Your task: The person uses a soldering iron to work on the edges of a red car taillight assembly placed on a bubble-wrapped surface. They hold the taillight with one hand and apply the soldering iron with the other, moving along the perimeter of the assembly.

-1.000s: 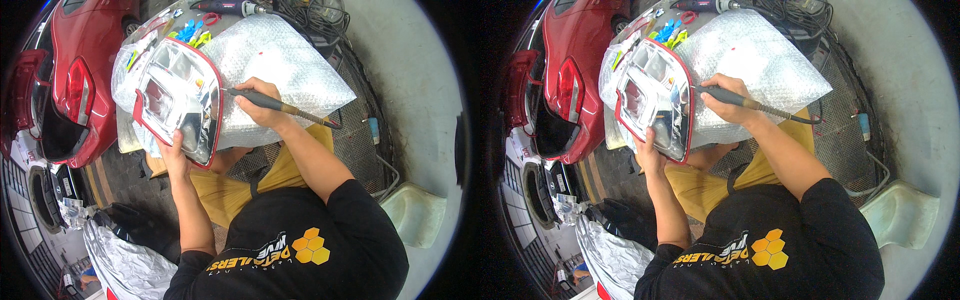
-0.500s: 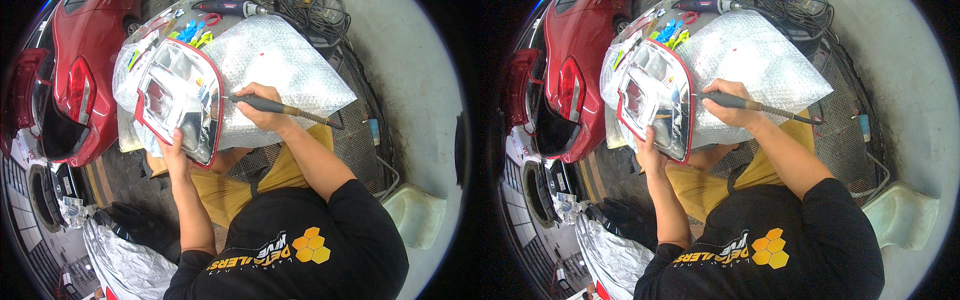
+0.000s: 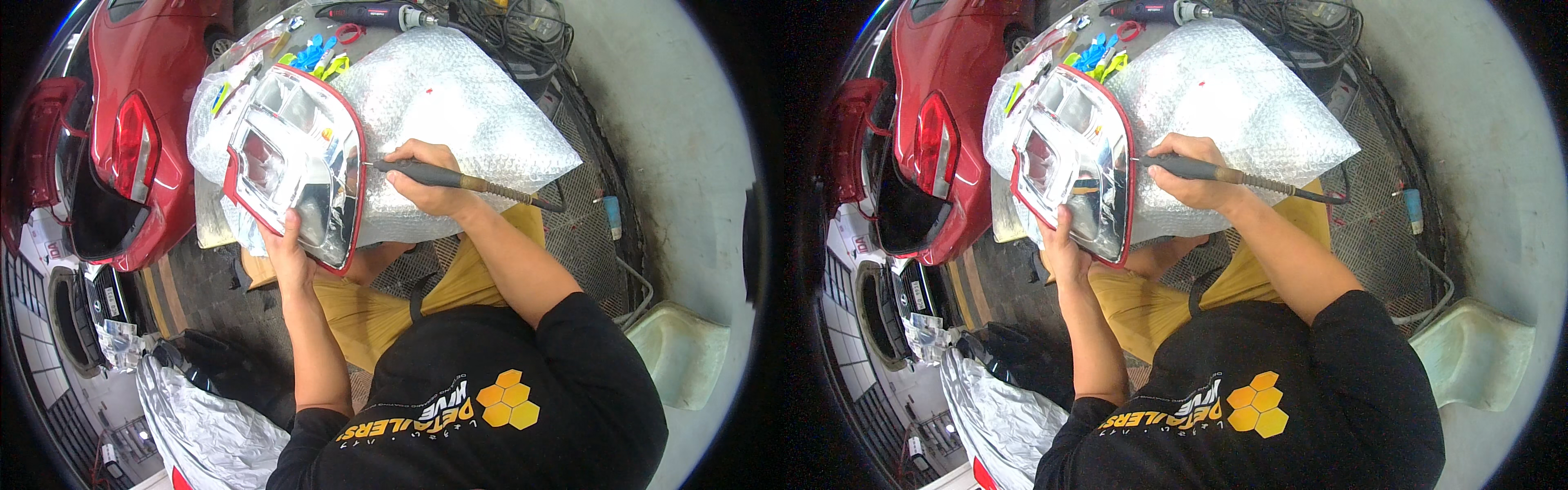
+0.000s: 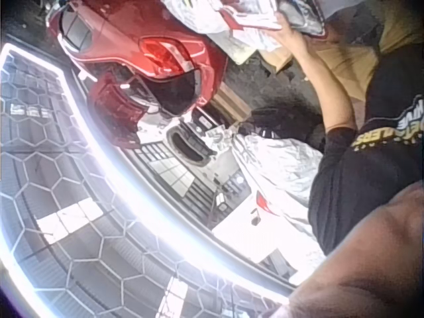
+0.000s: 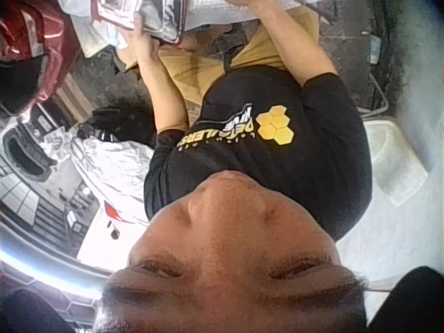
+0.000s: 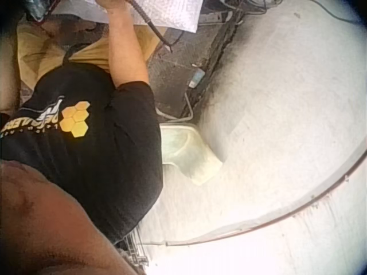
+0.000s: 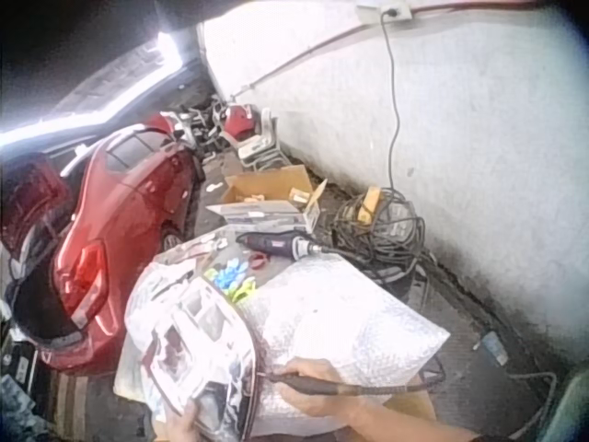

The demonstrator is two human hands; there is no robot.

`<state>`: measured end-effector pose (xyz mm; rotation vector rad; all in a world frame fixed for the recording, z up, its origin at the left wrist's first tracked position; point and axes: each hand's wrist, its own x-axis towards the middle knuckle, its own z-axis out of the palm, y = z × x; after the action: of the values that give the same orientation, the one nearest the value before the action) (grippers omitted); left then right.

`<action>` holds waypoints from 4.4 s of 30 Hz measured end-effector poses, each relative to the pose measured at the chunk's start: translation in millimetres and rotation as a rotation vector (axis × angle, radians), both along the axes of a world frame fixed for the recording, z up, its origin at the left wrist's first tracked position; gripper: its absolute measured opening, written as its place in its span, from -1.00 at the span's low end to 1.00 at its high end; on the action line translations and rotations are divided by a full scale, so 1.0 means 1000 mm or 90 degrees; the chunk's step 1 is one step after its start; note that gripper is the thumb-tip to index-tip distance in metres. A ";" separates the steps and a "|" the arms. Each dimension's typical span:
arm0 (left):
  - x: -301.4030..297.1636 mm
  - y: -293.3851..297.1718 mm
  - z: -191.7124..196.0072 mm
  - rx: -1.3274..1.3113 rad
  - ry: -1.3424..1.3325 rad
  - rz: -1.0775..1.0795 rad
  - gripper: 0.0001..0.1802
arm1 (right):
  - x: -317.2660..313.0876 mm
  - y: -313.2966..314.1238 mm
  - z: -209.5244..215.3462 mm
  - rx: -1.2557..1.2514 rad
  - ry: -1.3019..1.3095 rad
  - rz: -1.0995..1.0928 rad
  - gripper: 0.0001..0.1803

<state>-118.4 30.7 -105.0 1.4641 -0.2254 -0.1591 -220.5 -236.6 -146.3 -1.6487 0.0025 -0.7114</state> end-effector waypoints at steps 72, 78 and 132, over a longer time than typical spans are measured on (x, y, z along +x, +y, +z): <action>0.005 0.003 -0.011 0.007 -0.010 0.003 -0.18 | -0.001 0.001 0.004 -0.023 0.033 -0.041 -0.74; 0.002 0.000 -0.007 0.001 0.006 0.012 -0.12 | -0.001 0.000 0.000 -0.033 0.018 -0.029 -0.74; -0.003 -0.008 0.003 -0.038 0.037 0.007 -0.14 | -0.005 0.004 -0.010 -0.109 -0.052 0.051 -0.78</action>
<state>-121.5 22.6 -101.8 1.3990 -0.1724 -0.1844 -225.1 -233.1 -155.9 -1.7703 -0.1869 -0.7330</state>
